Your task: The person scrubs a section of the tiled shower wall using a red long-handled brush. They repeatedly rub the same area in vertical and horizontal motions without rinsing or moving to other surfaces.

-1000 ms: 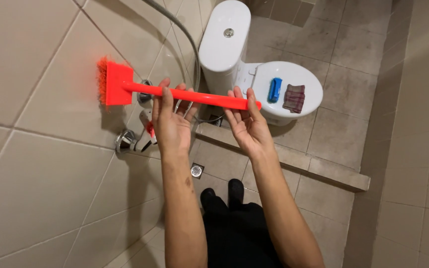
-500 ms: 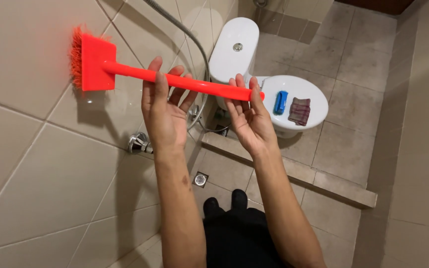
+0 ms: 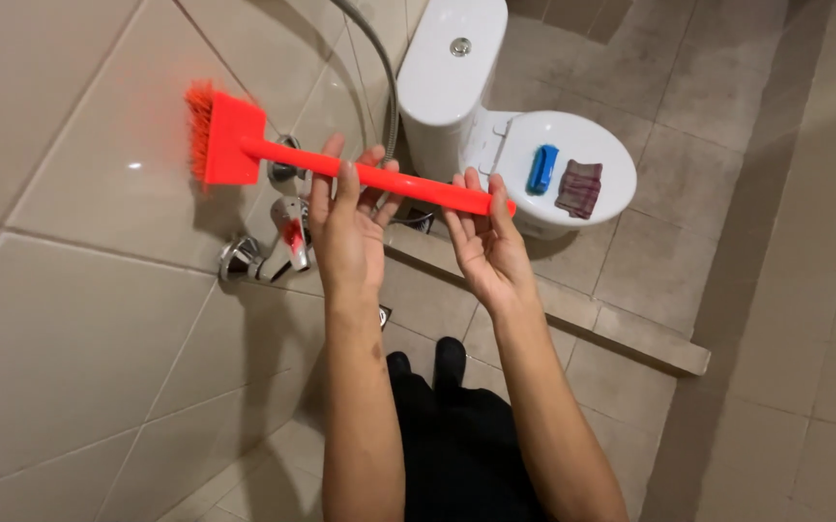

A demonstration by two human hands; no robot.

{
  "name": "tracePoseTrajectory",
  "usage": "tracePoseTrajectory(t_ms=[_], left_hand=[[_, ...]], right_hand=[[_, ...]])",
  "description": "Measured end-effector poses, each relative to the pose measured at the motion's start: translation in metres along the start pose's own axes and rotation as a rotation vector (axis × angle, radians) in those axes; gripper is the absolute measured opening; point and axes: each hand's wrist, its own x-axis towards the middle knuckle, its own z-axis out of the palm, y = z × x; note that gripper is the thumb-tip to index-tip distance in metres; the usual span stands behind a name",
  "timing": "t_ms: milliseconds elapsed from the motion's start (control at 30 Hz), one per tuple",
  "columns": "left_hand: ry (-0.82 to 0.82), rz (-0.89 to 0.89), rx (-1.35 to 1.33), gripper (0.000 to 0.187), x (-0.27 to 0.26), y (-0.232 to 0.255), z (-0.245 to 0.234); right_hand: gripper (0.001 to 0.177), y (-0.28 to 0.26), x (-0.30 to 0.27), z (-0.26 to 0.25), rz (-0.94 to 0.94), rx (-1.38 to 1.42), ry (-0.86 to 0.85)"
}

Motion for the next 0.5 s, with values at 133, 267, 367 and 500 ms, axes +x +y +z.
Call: tracePoseTrajectory(t_ms=[133, 267, 367, 500], left_hand=[[0.041, -0.058, 0.003, 0.058, 0.002, -0.021, -0.016], [0.043, -0.089, 0.004, 0.058, 0.002, -0.026, -0.024], [0.011, -0.067, -0.020, 0.058, 0.003, -0.016, -0.014], [-0.063, 0.003, -0.013, 0.058, -0.001, 0.015, 0.010]], right_hand=[[0.037, -0.003, -0.001, -0.016, -0.013, -0.019, 0.047], [0.038, -0.004, 0.000, -0.021, -0.024, -0.039, 0.063], [0.039, -0.004, 0.002, -0.011, -0.020, -0.031, 0.020], [0.040, 0.000, -0.002, 0.016, -0.004, -0.027, -0.066]])
